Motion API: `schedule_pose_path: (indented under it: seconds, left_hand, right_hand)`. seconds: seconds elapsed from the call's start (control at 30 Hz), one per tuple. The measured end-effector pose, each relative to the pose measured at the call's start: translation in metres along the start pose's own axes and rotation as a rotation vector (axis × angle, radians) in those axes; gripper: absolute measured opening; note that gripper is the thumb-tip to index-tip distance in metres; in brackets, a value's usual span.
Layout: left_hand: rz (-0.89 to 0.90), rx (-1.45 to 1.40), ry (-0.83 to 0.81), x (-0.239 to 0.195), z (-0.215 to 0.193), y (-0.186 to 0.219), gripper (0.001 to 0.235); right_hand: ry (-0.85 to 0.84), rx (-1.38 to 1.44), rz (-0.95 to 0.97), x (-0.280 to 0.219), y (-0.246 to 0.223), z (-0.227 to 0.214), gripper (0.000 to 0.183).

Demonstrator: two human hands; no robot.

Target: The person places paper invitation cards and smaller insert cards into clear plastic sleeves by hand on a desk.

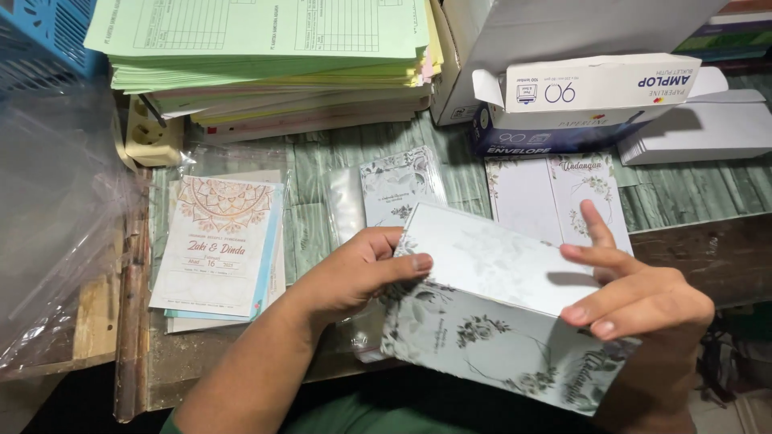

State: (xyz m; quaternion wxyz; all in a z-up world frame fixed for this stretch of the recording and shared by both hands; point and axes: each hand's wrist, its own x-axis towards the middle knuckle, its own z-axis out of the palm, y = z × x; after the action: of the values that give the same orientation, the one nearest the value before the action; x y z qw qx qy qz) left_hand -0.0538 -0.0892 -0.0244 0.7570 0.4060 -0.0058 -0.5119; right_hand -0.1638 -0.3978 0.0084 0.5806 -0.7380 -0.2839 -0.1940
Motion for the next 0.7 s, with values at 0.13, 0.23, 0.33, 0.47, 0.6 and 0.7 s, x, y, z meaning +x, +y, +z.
schedule_pose_path:
  seconds: [0.13, 0.23, 0.33, 0.47, 0.6, 0.7]
  left_hand:
    - [0.223, 0.281, 0.123, -0.003, 0.024, 0.006, 0.039]
    - [0.379, 0.156, 0.199, 0.008, 0.017, -0.009, 0.047]
    - [0.479, -0.017, 0.164, 0.014, 0.013, -0.018, 0.038]
    - [-0.037, 0.209, 0.637, 0.013, 0.018, -0.020, 0.058]
    - [0.070, 0.403, 0.456, 0.004, 0.026, -0.013, 0.067]
    - [0.698, 0.203, 0.108, 0.007, 0.025, -0.011, 0.047]
  right_hand:
    - [0.253, -0.052, -0.033, -0.007, 0.023, 0.001, 0.055]
    - [0.696, 0.326, 0.170, -0.001, 0.029, 0.029, 0.043]
    - [0.758, 0.950, 0.363, -0.003, 0.032, 0.056, 0.046]
    - [0.513, 1.179, 0.418, -0.011, 0.035, 0.097, 0.076]
    - [0.637, 0.785, 0.589, -0.010, 0.040, 0.095, 0.070]
    - [0.755, 0.519, 0.489, -0.027, 0.064, 0.054, 0.058]
